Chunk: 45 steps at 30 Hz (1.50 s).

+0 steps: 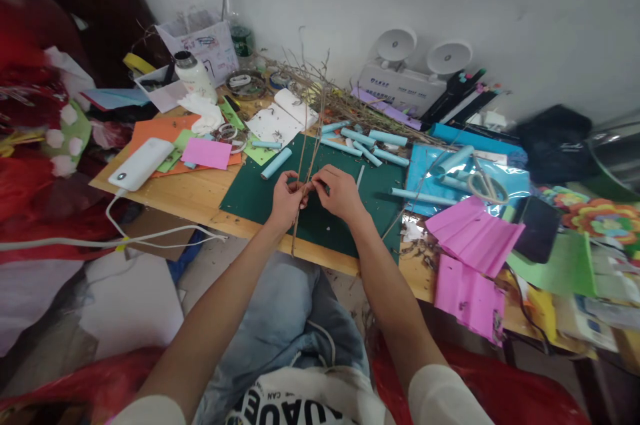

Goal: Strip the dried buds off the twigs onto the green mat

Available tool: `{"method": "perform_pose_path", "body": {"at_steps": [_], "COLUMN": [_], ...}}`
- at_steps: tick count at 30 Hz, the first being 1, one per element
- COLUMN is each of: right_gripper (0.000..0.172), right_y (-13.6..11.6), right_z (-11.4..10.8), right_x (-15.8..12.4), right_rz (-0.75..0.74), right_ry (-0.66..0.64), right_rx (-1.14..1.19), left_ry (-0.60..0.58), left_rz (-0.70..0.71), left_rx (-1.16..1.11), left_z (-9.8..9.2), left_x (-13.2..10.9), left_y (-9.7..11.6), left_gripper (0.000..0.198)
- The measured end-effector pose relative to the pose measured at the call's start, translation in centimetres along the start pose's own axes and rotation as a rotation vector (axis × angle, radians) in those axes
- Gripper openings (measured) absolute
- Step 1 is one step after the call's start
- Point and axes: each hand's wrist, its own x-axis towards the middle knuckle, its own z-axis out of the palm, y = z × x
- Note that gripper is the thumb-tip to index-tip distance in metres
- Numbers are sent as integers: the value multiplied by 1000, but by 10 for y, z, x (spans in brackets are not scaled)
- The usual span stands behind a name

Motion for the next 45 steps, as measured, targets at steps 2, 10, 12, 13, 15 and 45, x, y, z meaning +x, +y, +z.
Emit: {"method": "perform_pose_path", "body": {"at_steps": [2, 10, 12, 13, 15, 45], "right_gripper": [18, 19, 20, 22, 27, 15], "right_y": [-4, 8, 14, 17, 19, 2], "right_z": [1, -1, -2, -3, -4, 1], "right_x": [0, 3, 2, 1, 1, 2], "right_rz": [-4, 221, 289, 306, 302, 58], "right_ry": [-1, 85, 64, 50, 38, -50], "right_rx": [-91, -214, -206, -195, -146, 102], "left_ry": [-2, -24, -22, -19, -7, 6], "left_rz": [20, 10, 12, 10, 0, 39], "left_rx": [4, 0, -14, -20, -26, 9], "left_z": [-1, 0, 0, 0, 1, 0], "left_x": [1, -3, -3, -3, -2, -3], "left_y": [-1, -4, -5, -5, -4, -3], "left_gripper": [57, 55, 54, 54, 55, 53]}}
